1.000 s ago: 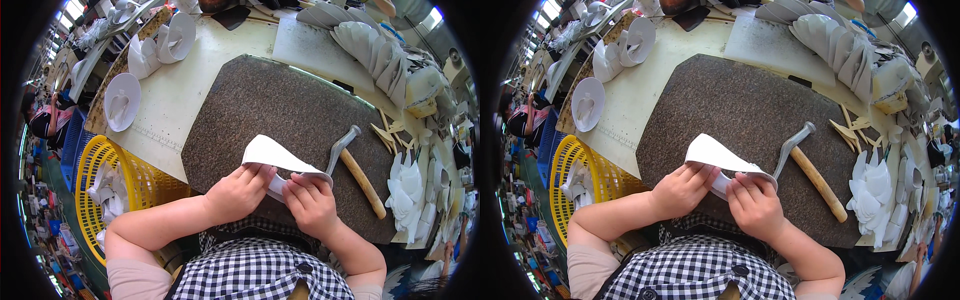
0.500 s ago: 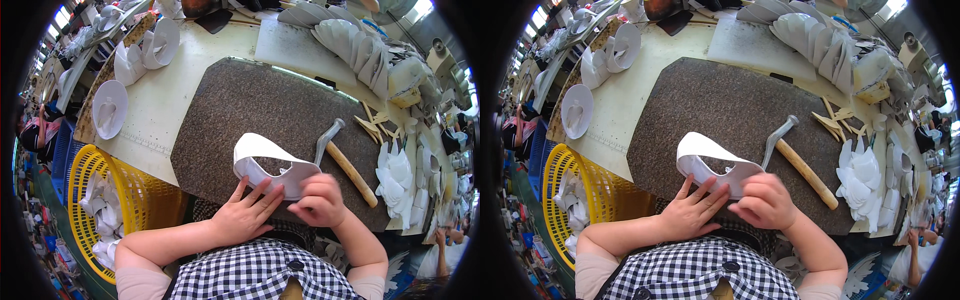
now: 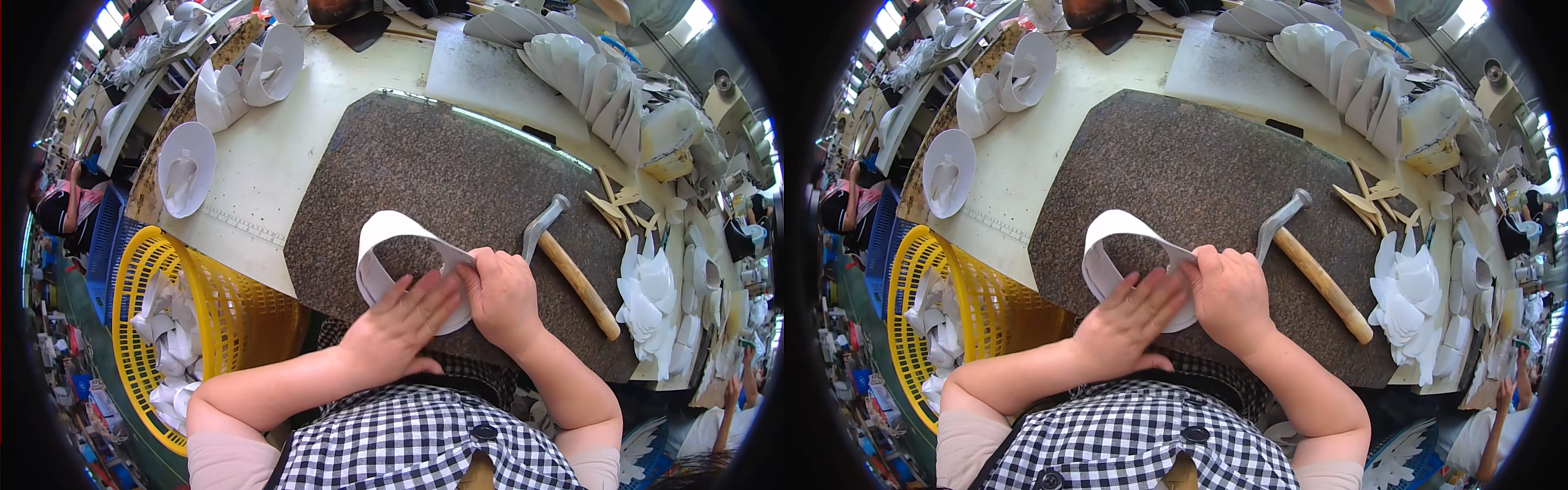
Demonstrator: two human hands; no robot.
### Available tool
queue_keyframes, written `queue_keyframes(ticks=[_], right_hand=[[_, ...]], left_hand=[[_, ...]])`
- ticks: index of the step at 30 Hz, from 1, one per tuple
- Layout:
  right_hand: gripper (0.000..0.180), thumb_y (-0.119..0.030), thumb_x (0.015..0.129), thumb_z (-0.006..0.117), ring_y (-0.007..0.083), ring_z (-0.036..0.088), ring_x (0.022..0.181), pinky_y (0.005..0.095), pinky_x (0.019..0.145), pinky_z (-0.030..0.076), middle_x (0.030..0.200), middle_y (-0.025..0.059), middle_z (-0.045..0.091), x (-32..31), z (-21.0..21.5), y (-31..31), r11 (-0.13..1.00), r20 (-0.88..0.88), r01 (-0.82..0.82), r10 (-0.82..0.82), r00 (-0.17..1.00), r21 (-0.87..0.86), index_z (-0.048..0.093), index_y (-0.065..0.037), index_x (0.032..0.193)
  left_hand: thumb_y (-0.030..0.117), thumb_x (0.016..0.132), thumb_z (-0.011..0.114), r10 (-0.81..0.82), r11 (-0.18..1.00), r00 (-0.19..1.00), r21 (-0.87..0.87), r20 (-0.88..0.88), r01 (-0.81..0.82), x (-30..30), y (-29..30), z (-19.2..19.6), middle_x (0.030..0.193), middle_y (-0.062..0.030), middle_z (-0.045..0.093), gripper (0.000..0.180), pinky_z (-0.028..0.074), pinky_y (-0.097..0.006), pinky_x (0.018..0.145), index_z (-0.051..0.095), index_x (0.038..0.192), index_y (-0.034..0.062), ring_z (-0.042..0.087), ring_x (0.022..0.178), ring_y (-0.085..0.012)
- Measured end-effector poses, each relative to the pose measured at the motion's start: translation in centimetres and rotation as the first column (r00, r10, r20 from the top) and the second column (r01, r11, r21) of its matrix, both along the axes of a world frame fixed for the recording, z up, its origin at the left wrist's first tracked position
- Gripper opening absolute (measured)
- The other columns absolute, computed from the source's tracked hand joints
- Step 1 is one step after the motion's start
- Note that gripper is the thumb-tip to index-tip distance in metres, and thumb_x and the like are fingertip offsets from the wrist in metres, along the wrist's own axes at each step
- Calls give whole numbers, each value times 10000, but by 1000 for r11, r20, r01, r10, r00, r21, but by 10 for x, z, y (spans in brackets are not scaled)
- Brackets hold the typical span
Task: Shaping and assembling white shoe components on a workbench using a hammer and hands.
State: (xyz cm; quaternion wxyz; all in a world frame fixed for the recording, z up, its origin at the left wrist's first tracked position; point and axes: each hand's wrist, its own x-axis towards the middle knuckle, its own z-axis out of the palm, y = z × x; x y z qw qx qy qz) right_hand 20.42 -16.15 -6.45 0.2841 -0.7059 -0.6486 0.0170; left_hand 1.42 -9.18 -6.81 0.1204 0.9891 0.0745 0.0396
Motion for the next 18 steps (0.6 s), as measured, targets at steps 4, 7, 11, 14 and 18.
queue_keyframes(ticks=[4,7,11,14,18], right_hand=[[99,-131,861,608,295,564,694,398,638,400,734,90,586,-1,-3,3,1000,-8,11,-11,1000,-1,571,-62,922],[128,-154,866,611,277,561,675,379,631,405,710,83,576,3,-1,1,999,-28,-21,22,999,41,561,-58,934],[198,-233,954,538,208,570,656,321,644,433,705,70,586,6,31,-1,948,-532,-23,-158,832,-318,561,-37,961],[315,-293,1016,430,150,566,668,281,677,450,728,45,600,12,47,5,990,-901,-96,-55,429,-106,573,-13,1010],[391,-395,954,519,200,575,884,338,808,440,991,94,613,10,55,5,988,-543,-94,147,827,125,613,-51,1114]], left_hand=[[488,826,564,-105,993,994,60,-8,106,-8,-13,-1,1472,-81,390,735,139,-464,1164,402,1415,79,308,1396,-212],[181,883,493,-247,926,955,-251,167,283,-13,-6,-5,1443,-122,421,489,304,-429,1116,471,1360,72,366,1365,-204],[143,753,666,-1,980,888,179,460,-91,-12,6,13,1175,-105,591,431,400,-390,1040,627,1180,102,561,1117,-219],[133,748,655,78,997,891,-29,447,-73,-10,43,26,984,-80,586,421,452,-394,860,616,1161,66,571,876,-272],[248,917,636,743,537,510,-841,433,-68,16,37,36,928,-62,616,252,460,-261,740,591,1026,26,574,835,-152]])
